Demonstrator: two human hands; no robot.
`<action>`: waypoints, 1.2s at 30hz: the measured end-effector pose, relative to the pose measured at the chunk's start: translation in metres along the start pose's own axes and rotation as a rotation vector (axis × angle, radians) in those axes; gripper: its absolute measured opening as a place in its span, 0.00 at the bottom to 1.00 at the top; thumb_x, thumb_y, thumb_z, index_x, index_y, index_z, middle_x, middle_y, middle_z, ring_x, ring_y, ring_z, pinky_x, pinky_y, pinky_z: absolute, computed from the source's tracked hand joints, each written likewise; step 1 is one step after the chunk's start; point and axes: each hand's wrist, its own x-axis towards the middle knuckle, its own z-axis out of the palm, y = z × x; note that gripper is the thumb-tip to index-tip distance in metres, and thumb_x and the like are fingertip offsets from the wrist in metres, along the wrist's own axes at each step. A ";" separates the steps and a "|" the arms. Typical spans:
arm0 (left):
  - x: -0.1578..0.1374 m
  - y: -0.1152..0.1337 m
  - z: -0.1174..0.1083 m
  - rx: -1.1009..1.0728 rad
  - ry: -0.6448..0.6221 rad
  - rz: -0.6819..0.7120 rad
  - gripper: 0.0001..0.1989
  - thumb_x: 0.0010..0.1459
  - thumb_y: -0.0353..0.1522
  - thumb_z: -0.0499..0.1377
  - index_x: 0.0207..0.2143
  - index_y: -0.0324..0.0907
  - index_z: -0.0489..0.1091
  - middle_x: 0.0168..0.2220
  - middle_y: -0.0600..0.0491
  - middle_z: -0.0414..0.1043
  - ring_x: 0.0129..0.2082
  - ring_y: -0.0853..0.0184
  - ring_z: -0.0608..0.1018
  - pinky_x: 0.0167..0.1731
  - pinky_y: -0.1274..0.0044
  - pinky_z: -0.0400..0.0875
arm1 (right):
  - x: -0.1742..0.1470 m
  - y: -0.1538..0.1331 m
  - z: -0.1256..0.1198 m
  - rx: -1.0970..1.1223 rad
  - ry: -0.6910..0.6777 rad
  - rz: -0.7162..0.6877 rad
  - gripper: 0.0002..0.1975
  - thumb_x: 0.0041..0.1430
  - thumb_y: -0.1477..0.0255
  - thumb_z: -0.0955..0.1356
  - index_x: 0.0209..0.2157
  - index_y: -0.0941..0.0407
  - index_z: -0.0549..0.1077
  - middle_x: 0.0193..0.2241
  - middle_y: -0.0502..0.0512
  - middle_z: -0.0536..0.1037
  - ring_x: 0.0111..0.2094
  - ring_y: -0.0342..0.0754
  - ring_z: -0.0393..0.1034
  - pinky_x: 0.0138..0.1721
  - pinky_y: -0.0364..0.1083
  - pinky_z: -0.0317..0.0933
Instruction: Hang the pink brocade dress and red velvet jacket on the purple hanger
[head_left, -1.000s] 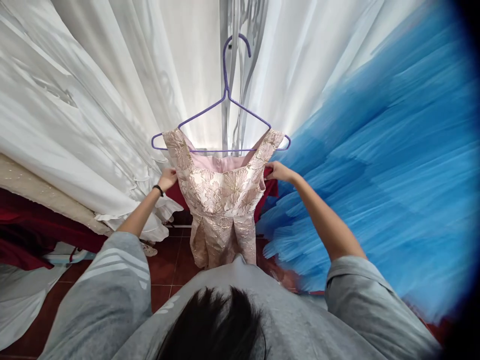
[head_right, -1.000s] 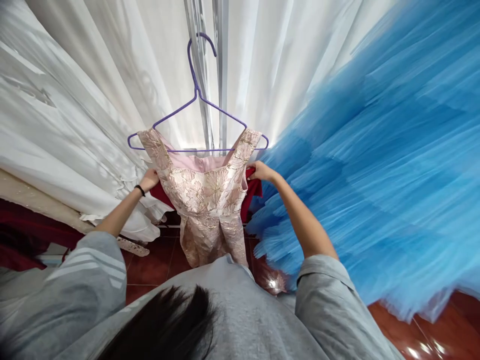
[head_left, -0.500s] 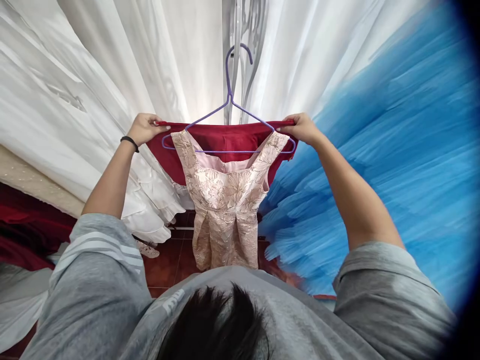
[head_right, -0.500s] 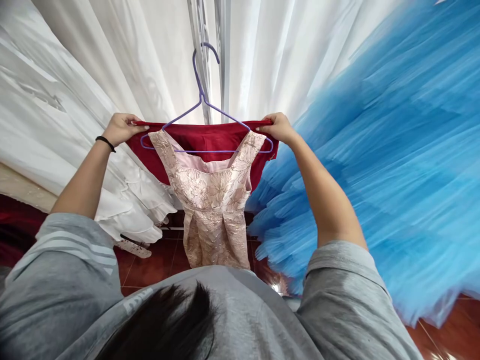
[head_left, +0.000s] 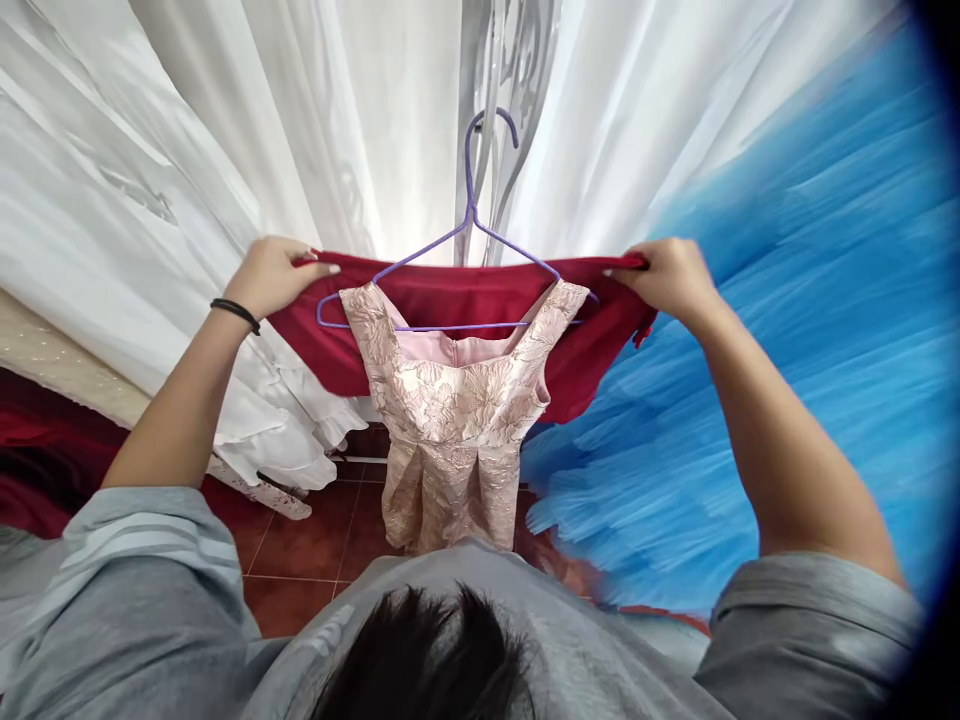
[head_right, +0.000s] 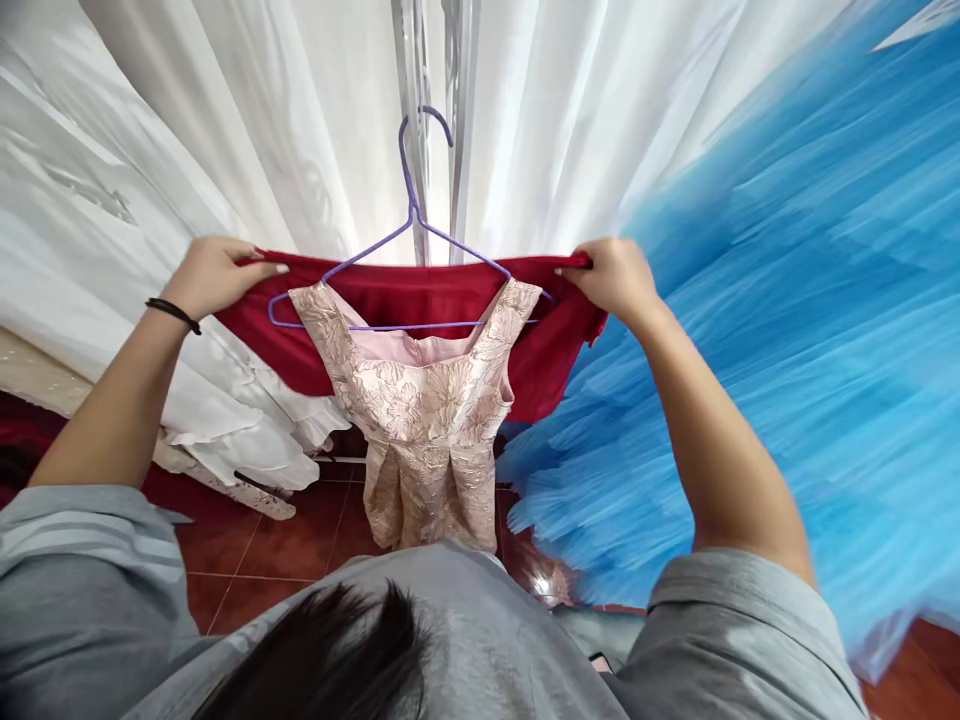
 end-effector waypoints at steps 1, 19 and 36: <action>-0.006 0.007 -0.003 0.002 0.082 0.048 0.16 0.53 0.41 0.65 0.22 0.39 0.68 0.17 0.60 0.56 0.24 0.73 0.61 0.33 0.76 0.63 | -0.007 -0.005 -0.004 0.023 0.096 0.018 0.12 0.61 0.70 0.69 0.38 0.64 0.79 0.32 0.69 0.79 0.33 0.51 0.68 0.36 0.51 0.56; -0.080 0.056 0.071 -0.171 0.246 -0.135 0.11 0.50 0.29 0.61 0.37 0.45 0.64 0.35 0.52 0.72 0.43 0.59 0.77 0.46 0.70 0.72 | -0.087 -0.158 0.093 0.428 0.071 -0.179 0.39 0.63 0.73 0.56 0.72 0.57 0.35 0.48 0.68 0.77 0.38 0.59 0.74 0.47 0.61 0.67; -0.070 0.102 0.107 -0.647 0.209 -0.099 0.08 0.62 0.38 0.57 0.36 0.42 0.65 0.36 0.53 0.71 0.45 0.62 0.77 0.46 0.72 0.73 | -0.113 -0.138 0.106 0.518 0.121 -0.166 0.38 0.63 0.72 0.54 0.71 0.60 0.35 0.48 0.70 0.78 0.38 0.59 0.75 0.45 0.58 0.68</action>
